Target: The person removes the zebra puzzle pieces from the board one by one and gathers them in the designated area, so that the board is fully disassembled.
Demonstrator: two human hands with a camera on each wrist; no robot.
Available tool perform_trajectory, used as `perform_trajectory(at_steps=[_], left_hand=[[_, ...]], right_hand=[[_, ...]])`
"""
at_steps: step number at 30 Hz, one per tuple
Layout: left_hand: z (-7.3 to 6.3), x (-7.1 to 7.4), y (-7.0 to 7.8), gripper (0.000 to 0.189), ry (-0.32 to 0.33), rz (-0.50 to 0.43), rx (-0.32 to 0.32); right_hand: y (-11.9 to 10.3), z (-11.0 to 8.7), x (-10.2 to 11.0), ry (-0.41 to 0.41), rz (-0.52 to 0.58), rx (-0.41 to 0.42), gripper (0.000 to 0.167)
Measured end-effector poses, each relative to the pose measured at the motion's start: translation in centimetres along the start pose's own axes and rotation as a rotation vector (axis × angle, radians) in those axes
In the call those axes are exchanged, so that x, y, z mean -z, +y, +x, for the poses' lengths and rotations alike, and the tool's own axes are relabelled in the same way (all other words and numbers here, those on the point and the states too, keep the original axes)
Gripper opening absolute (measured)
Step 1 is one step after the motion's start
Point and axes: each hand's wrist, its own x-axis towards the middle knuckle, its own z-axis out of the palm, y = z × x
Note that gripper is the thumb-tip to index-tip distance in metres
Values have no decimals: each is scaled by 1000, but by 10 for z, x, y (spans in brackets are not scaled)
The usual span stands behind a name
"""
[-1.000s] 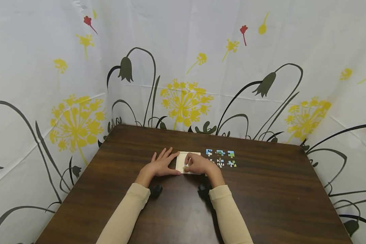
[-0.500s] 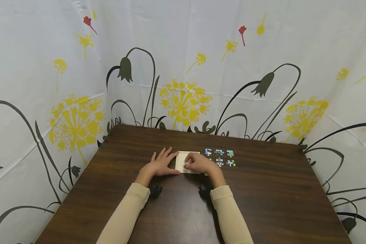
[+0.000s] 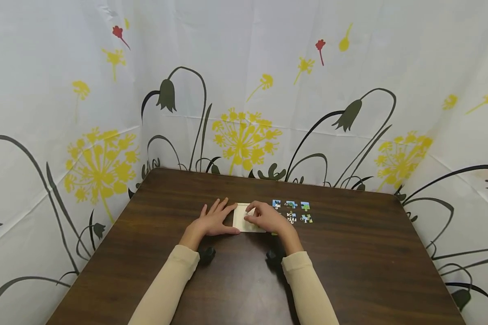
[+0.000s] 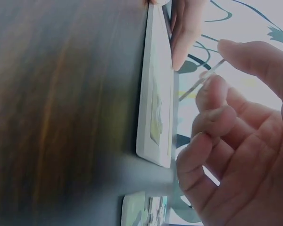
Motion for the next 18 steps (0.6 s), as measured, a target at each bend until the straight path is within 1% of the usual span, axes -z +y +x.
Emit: perform_trajectory(at_steps=[4, 9, 11, 16, 18], left_hand=[[3, -3, -1, 105, 7, -1, 0], [-5, 3, 6, 103, 12, -19, -5], [-8, 5, 9, 103, 12, -23, -5], [-7, 4, 7, 104, -1, -17, -1], [-6, 5, 8, 104, 1, -12, -2]], right_hand=[[0, -8, 4, 40, -3, -10, 30], [1, -20, 10, 74, -20, -12, 29], [2, -26, 13, 80, -17, -3, 29], [7, -40, 24, 80, -36, -12, 33], [11, -45, 31, 71, -50, -22, 32]])
